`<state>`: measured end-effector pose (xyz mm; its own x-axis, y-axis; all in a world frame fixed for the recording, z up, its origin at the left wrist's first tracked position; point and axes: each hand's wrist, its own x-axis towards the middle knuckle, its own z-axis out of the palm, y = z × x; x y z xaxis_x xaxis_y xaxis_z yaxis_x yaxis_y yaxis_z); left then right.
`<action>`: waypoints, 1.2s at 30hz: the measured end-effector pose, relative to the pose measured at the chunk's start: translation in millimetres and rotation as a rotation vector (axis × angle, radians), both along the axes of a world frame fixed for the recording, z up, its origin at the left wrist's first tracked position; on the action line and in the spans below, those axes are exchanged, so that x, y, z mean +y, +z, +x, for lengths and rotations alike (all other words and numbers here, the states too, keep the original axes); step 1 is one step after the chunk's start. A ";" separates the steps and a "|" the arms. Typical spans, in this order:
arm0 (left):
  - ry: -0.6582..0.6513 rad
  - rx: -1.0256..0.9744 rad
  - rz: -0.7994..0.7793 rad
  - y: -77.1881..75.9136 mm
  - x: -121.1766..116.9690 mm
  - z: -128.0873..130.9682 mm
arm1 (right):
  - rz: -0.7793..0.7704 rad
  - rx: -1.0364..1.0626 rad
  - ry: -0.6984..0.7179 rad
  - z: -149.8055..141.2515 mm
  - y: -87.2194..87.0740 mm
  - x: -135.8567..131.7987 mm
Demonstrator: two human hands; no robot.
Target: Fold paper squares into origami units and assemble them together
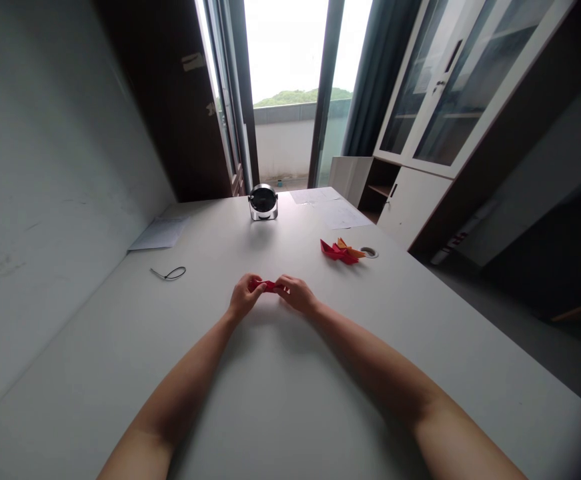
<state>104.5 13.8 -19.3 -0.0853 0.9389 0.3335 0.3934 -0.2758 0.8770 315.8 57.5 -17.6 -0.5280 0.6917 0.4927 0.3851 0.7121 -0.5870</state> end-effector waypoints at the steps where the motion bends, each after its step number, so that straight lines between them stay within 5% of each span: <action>1: -0.003 0.015 0.006 -0.6 0.6 -0.3 | 0.003 0.002 -0.003 0.1 0.4 -0.2; 21: -0.052 -0.060 -0.055 -8.7 9.4 -7.1 | 0.012 0.100 -0.097 1.4 -0.2 1.7; 29: -0.117 0.179 -0.019 7.8 -4.3 3.5 | -0.015 0.113 -0.102 0.1 2.5 -0.2; 36: -0.101 0.249 -0.026 5.1 -6.2 4.4 | -0.045 0.072 -0.106 -0.8 -1.2 1.1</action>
